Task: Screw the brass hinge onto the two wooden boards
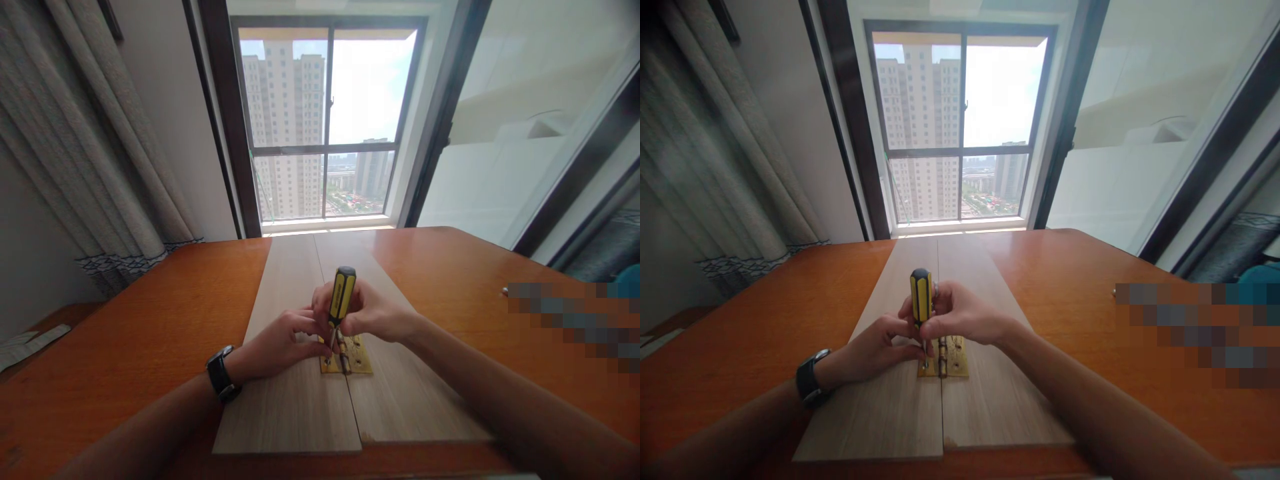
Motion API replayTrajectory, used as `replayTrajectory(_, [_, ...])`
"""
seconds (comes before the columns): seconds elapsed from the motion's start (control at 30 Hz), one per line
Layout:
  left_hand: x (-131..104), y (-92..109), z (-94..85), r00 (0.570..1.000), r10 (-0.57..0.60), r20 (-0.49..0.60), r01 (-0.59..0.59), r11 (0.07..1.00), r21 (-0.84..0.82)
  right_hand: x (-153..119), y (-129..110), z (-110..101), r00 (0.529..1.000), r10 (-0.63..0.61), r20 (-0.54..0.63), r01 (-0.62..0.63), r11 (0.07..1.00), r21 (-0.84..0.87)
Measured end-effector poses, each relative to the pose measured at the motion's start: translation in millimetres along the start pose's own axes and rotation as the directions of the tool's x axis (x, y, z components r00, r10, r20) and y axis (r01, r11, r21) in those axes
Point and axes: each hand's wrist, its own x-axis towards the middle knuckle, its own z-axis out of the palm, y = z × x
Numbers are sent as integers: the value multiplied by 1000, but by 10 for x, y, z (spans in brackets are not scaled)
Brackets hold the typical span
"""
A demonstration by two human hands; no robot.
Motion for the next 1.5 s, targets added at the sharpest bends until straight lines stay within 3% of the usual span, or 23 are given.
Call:
replayTrajectory(0.23, [-12,11,1,998,-58,9,58,998,0,-35,14,-61,999,45,23,-48,981,186])
replayTrajectory(0.73, [-2,-10,-6,999,4,43,-4,1000,11,10,7,21,1000,19,-3,-19,1000,16])
replayTrajectory(1.0, [-18,-13,-2,999,-18,45,18,1000,12,-21,13,-26,994,40,101,-54,989,138])
replayTrajectory(1.33, [-26,-15,-21,996,85,24,-87,993,77,14,38,8,998,52,-41,-51,998,23])
replayTrajectory(1.5, [-10,-29,-9,997,82,0,-81,994,66,16,9,62,996,23,-81,-28,998,-53])
